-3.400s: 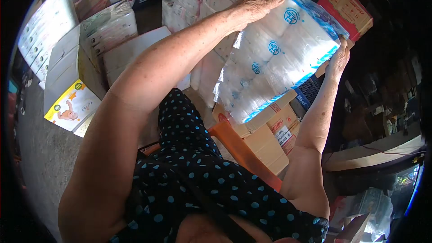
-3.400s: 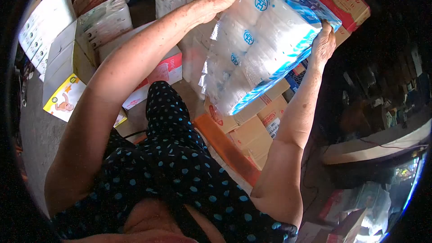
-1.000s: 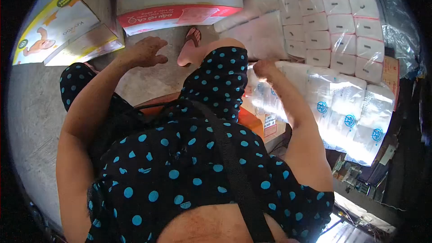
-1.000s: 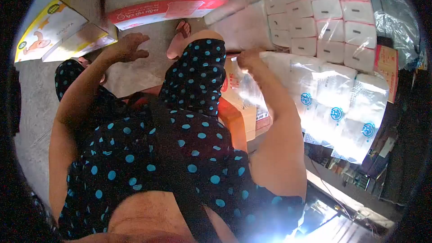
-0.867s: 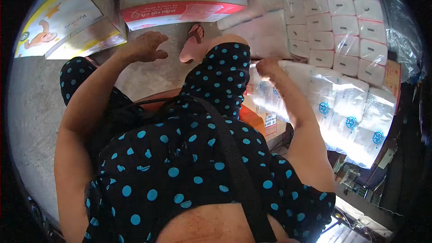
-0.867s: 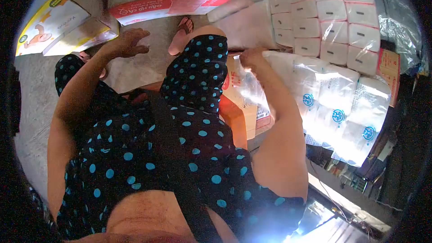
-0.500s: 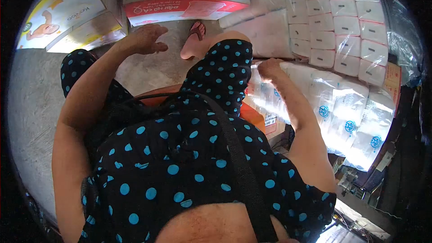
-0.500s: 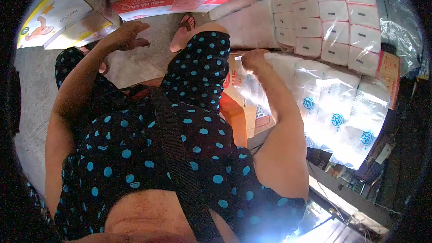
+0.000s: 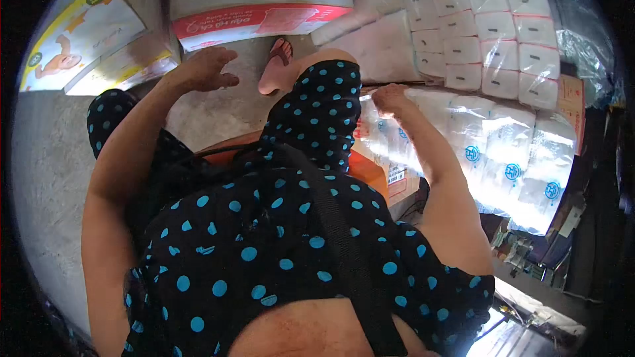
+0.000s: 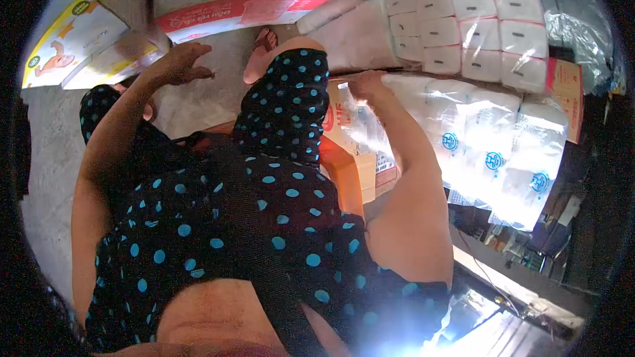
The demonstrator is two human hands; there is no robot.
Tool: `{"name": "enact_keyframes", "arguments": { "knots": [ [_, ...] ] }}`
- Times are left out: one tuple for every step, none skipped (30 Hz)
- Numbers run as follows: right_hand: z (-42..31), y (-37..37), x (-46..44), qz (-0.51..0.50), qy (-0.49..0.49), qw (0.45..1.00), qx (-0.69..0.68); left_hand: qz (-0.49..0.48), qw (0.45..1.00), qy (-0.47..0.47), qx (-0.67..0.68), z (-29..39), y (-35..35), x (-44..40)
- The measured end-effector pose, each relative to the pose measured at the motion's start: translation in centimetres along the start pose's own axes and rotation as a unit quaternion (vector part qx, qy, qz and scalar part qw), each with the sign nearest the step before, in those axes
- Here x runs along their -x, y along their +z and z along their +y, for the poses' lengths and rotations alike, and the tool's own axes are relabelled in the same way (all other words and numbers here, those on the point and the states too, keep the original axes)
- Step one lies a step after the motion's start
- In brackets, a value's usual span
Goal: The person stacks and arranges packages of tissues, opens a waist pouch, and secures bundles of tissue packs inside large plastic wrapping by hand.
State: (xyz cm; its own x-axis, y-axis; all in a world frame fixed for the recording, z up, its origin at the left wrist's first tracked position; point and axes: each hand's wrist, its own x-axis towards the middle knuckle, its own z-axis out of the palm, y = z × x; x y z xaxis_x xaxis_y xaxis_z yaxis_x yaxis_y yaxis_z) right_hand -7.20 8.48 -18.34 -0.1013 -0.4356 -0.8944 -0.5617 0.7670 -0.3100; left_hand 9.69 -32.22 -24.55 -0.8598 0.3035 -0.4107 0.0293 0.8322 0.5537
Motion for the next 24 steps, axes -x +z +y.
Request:
{"name": "enact_keyframes", "arguments": {
  "knots": [
    [-0.3, 0.8, -0.3, 0.014, 0.012, 1.0, -0.003, 0.038, 0.999, 0.026, -0.009, -0.2, 0.3, 0.2],
    [-0.9, 2.7, -2.0, 0.038, 0.129, 0.976, 0.173, 0.075, 0.995, 0.055, -0.017, 0.1, 0.2, 0.3],
    [-0.8, 3.9, -3.2, 0.053, 0.245, 0.906, 0.34, 0.083, 0.994, 0.071, -0.025, 0.6, -0.2, 0.1],
    [0.0, 4.5, -3.3, 0.061, 0.258, 0.904, 0.336, 0.052, 0.998, 0.044, 0.002, 1.1, -0.7, 0.3],
    [0.7, 5.0, -3.6, 0.096, 0.244, 0.906, 0.332, 0.02, 0.999, 0.014, 0.029, 1.4, -1.0, 0.7],
    [-0.3, 4.4, -3.3, 0.132, 0.227, 0.907, 0.329, 0.028, 0.999, 0.021, 0.021, 1.3, -1.1, 0.9],
    [-1.2, 3.7, -3.0, 0.142, 0.235, 0.904, 0.327, 0.032, 0.999, 0.022, 0.023, 1.2, -0.9, 0.9],
    [-2.2, 3.1, -2.7, 0.099, 0.237, 0.917, 0.305, 0.034, 0.999, 0.025, 0.024, 1.1, -0.8, 0.9],
    [-3.3, 2.6, -2.1, 0.057, 0.24, 0.928, 0.281, 0.04, 0.998, 0.038, 0.016, 1.0, -0.9, 1.0],
    [-3.1, 3.0, -1.9, 0.066, 0.252, 0.925, 0.275, 0.037, 0.999, 0.037, 0.012, 1.0, -0.9, 1.0],
    [-3.2, 3.3, -1.7, 0.137, 0.2, 0.94, 0.241, 0.035, 0.999, 0.035, 0.008, 1.1, -1.0, 0.9],
    [-3.2, 3.3, -1.4, 0.207, 0.144, 0.945, 0.21, 0.042, 0.998, 0.045, 0.002, 1.3, -1.2, 0.8],
    [-3.1, 3.4, -1.1, 0.215, 0.149, 0.942, 0.21, 0.041, 0.998, 0.043, 0.002, 1.5, -1.4, 0.7],
    [-5.1, 3.3, 0.2, 0.287, 0.115, 0.933, 0.184, 0.038, 0.999, 0.039, 0.001, 1.7, -1.4, 0.6],
    [-7.3, 3.1, 1.8, 0.355, 0.079, 0.918, 0.158, 0.035, 0.999, 0.035, 0.003, 1.7, -1.4, 0.5],
    [-9.6, 3.0, 4.3, 0.459, 0.007, 0.869, 0.183, 0.039, 0.998, 0.04, 0.0, 1.7, -1.3, 0.2],
    [-12.0, 3.1, 7.4, 0.553, -0.064, 0.805, 0.205, 0.032, 0.999, 0.041, -0.004, 1.6, -1.0, -0.2],
    [-14.7, 2.9, 10.9, 0.603, -0.065, 0.761, 0.228, 0.022, 0.999, 0.042, -0.006, 1.5, -0.7, -0.5],
    [-17.1, 2.7, 14.4, 0.65, -0.066, 0.715, 0.251, 0.013, 0.999, 0.041, -0.008, 1.5, -0.4, -0.8],
    [-18.5, 3.1, 17.5, 0.687, -0.013, 0.692, 0.222, 0.013, 0.999, 0.043, -0.01, 1.5, -0.2, -1.1],
    [-20.5, 3.1, 21.0, 0.722, 0.048, 0.616, 0.312, 0.014, 0.998, 0.052, -0.02, 1.6, 0.2, -1.3],
    [-20.9, 3.7, 23.8, 0.754, 0.129, 0.556, 0.324, 0.015, 0.998, 0.059, -0.029, 1.5, 0.4, -1.3],
    [-20.9, 3.8, 26.3, 0.762, 0.191, 0.504, 0.358, 0.018, 0.997, 0.066, -0.038, 1.5, 0.5, -1.3],
    [-20.4, 4.0, 28.2, 0.765, 0.25, 0.449, 0.389, 0.019, 0.997, 0.064, -0.037, 1.7, 0.4, -1.3]
  ]
}}
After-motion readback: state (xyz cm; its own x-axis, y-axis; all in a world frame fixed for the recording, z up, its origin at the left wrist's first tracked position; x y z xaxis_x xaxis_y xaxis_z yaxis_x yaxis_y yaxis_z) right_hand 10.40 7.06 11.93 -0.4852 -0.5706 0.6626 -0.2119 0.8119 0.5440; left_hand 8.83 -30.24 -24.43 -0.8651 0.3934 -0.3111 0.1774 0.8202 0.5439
